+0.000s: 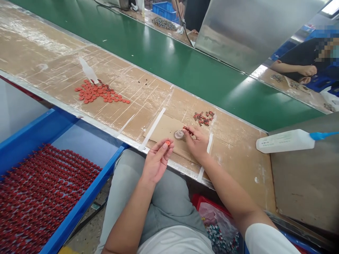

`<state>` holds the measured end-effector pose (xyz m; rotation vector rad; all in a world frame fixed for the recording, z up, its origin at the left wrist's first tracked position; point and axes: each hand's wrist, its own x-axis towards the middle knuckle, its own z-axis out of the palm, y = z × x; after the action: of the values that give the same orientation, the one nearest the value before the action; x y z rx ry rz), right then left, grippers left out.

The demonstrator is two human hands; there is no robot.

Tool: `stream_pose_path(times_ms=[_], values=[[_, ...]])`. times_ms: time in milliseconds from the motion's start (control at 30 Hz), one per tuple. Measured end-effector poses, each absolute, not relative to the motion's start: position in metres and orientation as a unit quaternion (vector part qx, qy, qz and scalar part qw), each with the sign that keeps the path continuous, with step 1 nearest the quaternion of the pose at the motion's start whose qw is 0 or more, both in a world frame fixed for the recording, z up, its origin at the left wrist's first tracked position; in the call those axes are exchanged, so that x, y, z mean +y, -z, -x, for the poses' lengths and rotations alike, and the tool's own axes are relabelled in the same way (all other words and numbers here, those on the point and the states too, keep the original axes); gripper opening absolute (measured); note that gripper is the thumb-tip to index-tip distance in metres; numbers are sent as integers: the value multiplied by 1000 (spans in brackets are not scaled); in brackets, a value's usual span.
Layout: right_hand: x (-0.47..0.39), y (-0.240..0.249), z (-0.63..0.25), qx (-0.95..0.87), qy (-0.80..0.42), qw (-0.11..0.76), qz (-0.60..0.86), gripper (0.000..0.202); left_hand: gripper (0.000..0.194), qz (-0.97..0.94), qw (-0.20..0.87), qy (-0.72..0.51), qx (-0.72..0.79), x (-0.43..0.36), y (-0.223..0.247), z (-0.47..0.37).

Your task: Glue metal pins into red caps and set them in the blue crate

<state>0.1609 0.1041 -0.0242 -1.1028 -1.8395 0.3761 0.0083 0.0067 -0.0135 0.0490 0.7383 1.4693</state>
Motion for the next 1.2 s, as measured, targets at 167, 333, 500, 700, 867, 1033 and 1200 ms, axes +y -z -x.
stream_pose_path(times_ms=[167,333,500,700,867,1033,1200], values=[[106,29,-163,-756,-152,452,448,20,20,-30,681,-656,324,8,16,-9],[106,29,-161,-770,-130,447,437,19,22,-28,681,-658,320,7,16,-8],[106,31,-161,-781,-111,443,427,19,21,-25,684,-656,318,6,16,-8],[108,32,-161,-790,-81,451,408,17,19,-23,686,-656,314,6,14,-8],[109,32,-160,-795,-59,461,389,15,20,-19,685,-655,317,5,13,-9],[109,33,-160,-794,-67,462,388,14,21,-20,686,-655,318,5,12,-8],[106,30,-159,-754,-104,493,422,15,22,-20,684,-655,321,5,12,-10]])
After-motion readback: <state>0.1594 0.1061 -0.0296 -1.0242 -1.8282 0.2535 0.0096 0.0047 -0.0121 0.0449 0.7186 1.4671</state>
